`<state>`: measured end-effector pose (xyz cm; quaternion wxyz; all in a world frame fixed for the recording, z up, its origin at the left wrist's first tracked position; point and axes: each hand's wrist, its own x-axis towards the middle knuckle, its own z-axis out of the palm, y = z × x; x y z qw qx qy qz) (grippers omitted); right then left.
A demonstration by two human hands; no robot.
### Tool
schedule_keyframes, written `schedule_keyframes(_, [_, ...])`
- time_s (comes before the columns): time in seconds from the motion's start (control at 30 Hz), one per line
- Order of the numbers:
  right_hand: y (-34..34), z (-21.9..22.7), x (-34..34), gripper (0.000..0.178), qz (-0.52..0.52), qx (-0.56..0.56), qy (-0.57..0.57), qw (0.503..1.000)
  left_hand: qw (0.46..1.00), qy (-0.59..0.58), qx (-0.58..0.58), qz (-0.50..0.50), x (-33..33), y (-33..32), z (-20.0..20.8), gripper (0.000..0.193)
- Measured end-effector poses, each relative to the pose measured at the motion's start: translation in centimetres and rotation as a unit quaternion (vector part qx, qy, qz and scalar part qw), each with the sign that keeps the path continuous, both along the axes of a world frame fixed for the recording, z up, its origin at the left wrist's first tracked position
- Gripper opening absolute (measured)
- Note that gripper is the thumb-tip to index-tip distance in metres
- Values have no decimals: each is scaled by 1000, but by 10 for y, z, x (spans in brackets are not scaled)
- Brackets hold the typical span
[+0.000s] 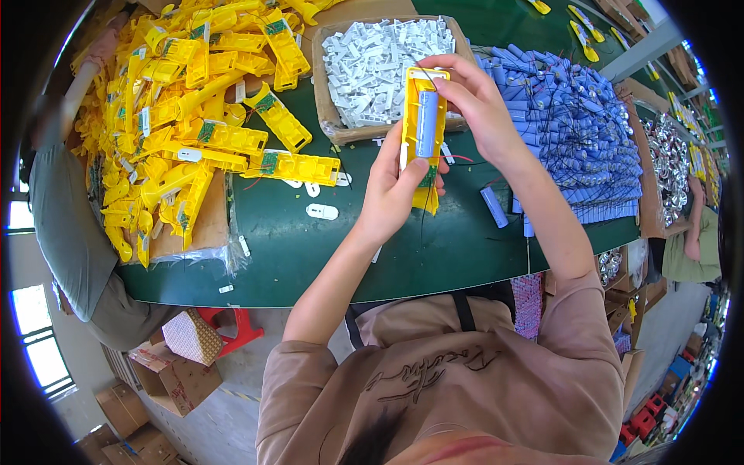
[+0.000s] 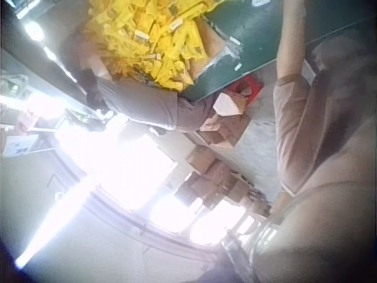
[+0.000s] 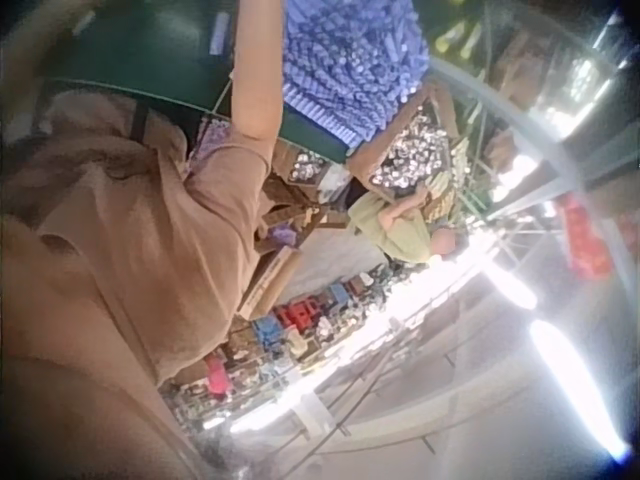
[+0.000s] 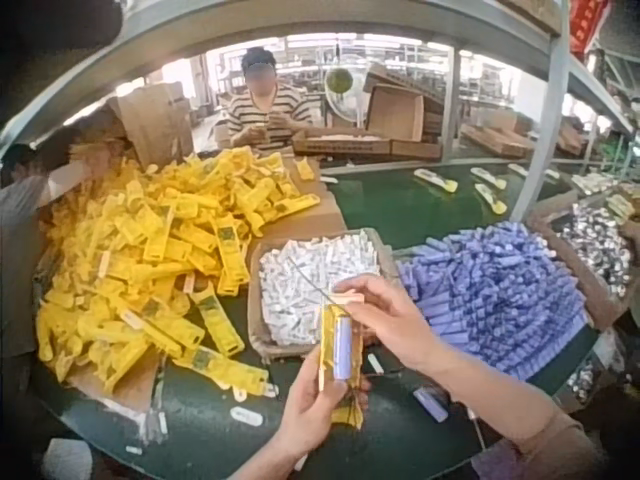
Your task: Manually assembling electronic components by inserting batteries and circuit boards into yellow plastic housings.
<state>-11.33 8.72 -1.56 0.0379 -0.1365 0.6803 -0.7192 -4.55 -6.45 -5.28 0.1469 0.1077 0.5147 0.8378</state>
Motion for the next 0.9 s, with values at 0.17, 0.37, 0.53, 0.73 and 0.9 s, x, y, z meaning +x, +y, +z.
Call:
schedule_keyframes(0.17, [8, 2, -12, 21, 45, 30, -37, 998, 1000, 5, -24, 10, 1, 3, 0, 53])
schedule_keyframes(0.37, [2, 3, -10, 29, 13, 54, -82, 995, 999, -37, 14, 9, -4, 0, -3, 51])
schedule_keyframes(0.53, [-15, 2, 15, 54, 30, -16, -126, 991, 999, -11, -6, 42, -5, -1, -6, 51])
schedule_keyframes(0.73, [-24, 19, 7, 54, -7, -35, -118, 992, 988, 96, -73, 95, -2, -1, -5, 65])
schedule_keyframes(0.9, [32, 60, -68, 35, -30, 1, -52, 998, 943, 172, -255, 126, -3, -44, 31, 60])
